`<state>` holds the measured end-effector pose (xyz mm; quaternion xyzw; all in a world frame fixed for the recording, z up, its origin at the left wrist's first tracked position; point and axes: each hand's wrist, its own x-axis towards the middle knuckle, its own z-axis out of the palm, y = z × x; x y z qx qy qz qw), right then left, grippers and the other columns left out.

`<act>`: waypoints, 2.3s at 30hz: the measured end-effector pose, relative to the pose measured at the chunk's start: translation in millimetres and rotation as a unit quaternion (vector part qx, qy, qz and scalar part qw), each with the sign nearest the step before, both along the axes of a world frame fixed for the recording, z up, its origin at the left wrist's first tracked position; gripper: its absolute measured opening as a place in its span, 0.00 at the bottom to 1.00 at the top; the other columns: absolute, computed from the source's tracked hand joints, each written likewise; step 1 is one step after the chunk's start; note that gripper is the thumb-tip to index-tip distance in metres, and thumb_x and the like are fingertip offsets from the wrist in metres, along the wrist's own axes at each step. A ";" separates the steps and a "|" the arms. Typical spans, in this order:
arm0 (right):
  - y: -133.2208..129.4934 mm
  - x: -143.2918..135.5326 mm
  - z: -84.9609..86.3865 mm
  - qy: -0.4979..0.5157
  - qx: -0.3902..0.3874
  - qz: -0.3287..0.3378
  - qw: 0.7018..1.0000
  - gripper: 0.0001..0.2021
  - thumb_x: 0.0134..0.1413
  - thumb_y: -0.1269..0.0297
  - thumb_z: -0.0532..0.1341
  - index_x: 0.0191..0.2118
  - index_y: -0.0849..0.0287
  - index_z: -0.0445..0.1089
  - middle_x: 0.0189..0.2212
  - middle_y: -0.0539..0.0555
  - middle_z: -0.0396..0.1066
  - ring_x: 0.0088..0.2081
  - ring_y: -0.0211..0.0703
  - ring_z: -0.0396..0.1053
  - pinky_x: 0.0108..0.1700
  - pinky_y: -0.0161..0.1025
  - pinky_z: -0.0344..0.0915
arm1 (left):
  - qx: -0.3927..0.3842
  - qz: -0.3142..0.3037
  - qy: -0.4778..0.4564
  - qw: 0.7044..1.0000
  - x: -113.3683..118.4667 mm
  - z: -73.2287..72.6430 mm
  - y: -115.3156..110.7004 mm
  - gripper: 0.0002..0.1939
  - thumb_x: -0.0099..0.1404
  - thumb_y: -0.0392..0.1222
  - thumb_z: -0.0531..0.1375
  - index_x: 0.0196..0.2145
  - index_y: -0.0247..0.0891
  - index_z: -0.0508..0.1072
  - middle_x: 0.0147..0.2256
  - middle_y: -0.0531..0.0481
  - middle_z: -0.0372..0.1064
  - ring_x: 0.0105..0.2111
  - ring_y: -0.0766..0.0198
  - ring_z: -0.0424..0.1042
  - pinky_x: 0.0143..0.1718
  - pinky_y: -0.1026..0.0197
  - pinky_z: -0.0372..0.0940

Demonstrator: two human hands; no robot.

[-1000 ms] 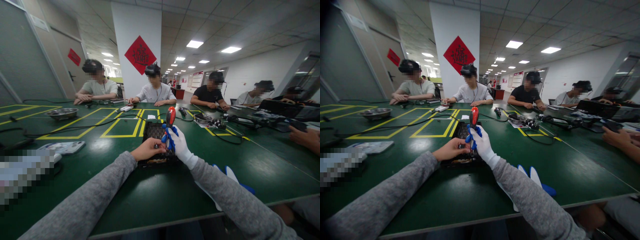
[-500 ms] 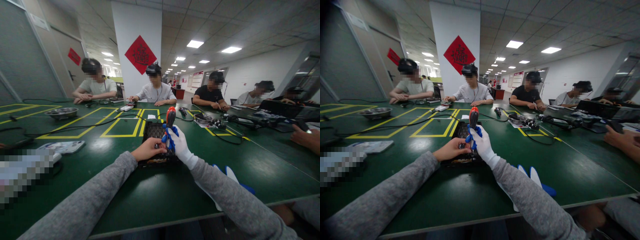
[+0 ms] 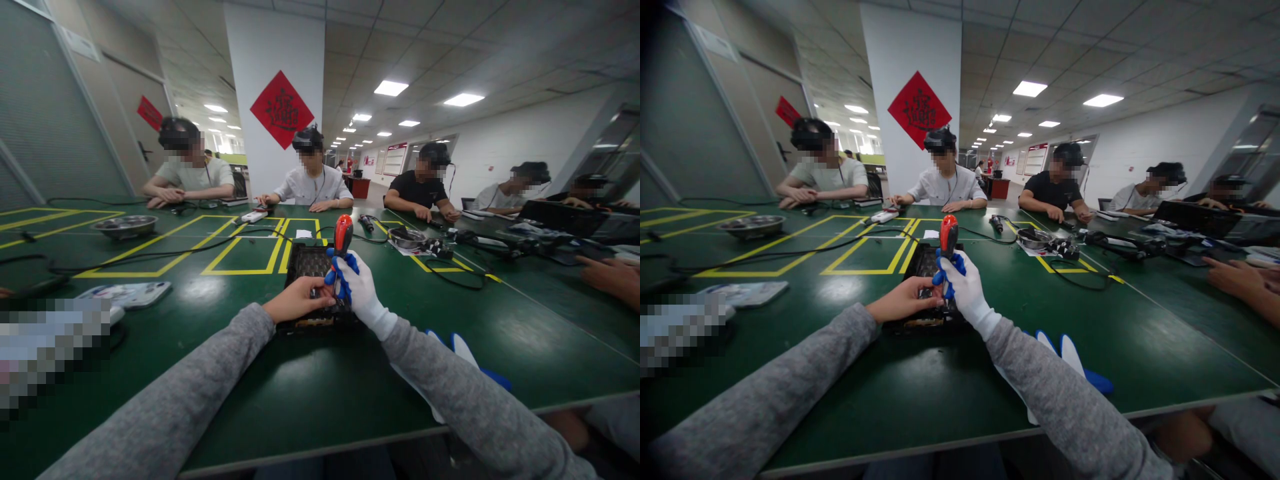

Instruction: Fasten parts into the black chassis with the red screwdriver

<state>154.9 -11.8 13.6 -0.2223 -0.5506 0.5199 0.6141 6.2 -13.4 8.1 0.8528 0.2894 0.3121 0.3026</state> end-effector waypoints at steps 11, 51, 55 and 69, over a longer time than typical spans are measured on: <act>-0.5 0.0 -0.4 0.008 0.000 0.004 1.000 0.15 0.47 0.56 0.60 0.40 0.57 0.64 0.20 0.46 0.64 0.21 0.31 0.63 0.22 0.29 0.60 | -0.028 0.009 0.005 1.000 0.7 0.5 -1.0 0.14 0.57 0.48 0.58 0.31 0.32 0.72 0.29 0.50 0.69 0.30 0.65 0.67 0.37 0.63 0.62; 0.3 0.6 0.4 -0.024 -0.020 -0.018 0.999 0.17 0.49 0.51 0.57 0.41 0.58 0.64 0.17 0.45 0.64 0.14 0.29 0.57 0.15 0.27 0.54 | 0.021 -0.025 0.024 0.999 -2.1 2.6 -2.6 0.10 0.60 0.43 0.55 0.31 0.33 0.72 0.32 0.49 0.71 0.34 0.65 0.68 0.40 0.65 0.61; -1.6 0.8 1.6 -0.020 -0.016 -0.023 0.999 0.16 0.49 0.51 0.57 0.39 0.58 0.63 0.16 0.44 0.63 0.13 0.28 0.55 0.14 0.26 0.52 | 0.019 -0.008 0.039 0.999 -0.9 2.8 -2.5 0.12 0.60 0.45 0.55 0.32 0.33 0.71 0.30 0.50 0.70 0.32 0.66 0.68 0.38 0.65 0.61; 0.4 0.1 1.3 -0.014 -0.022 -0.034 0.999 0.18 0.47 0.50 0.57 0.40 0.58 0.63 0.17 0.44 0.64 0.13 0.28 0.56 0.14 0.27 0.53 | 0.029 0.009 0.032 0.999 -0.2 3.1 -3.8 0.11 0.60 0.45 0.55 0.32 0.33 0.70 0.31 0.50 0.69 0.33 0.65 0.67 0.38 0.63 0.61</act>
